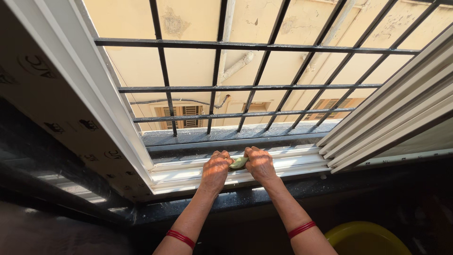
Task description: The person wipes the white window frame and black metal grille with a green cloth. The person repeatedly wipes the horizontal and vertical sections of the frame and grille, moving the cloth back and forth along the surfaces.
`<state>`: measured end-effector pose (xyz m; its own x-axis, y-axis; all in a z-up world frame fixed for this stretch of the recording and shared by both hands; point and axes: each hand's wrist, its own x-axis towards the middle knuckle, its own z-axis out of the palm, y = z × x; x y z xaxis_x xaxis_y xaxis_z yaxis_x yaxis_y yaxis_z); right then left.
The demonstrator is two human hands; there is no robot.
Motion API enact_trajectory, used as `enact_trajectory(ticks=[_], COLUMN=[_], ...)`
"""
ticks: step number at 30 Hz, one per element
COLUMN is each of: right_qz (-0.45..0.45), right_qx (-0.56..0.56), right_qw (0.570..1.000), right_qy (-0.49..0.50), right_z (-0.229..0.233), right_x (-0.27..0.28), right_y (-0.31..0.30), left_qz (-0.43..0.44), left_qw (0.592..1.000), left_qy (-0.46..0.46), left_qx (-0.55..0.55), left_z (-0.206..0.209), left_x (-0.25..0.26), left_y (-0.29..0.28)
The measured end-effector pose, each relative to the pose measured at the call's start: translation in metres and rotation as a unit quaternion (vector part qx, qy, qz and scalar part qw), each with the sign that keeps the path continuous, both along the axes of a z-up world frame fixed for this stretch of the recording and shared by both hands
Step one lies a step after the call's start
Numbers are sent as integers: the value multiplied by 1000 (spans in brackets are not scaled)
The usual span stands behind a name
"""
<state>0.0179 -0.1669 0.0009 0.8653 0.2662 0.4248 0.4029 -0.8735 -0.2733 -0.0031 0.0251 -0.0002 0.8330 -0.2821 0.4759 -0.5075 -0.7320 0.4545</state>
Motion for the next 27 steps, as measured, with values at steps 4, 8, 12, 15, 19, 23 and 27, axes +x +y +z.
enact_trajectory(ticks=[4, 8, 12, 15, 19, 23, 27], right_qz=[-1, 68, 105, 134, 121, 122, 106], right_qx=[-11, 5, 18, 35, 9, 40, 14], right_qw=[999, 997, 994, 990, 992, 992, 994], right_qy=[52, 26, 21, -36, 44, 16, -9], right_z=[-2, -5, -11, -14, -16, -16, -13], right_x=[1, 1, 4, 6, 5, 1, 4], right_y=[54, 101, 133, 145, 138, 108, 60], left_qz=[43, 140, 216, 247, 246, 196, 174], left_qw=[998, 980, 949, 938, 947, 970, 979], left_qy=[-41, -65, -20, 42, 56, 48, 43], left_qx=[28, 122, 227, 240, 200, 139, 97], left_z=[-4, -5, -2, -2, -9, -15, -19], left_x=[-11, -23, -25, -25, -24, -16, -11], left_y=[49, 76, 84, 86, 86, 74, 33])
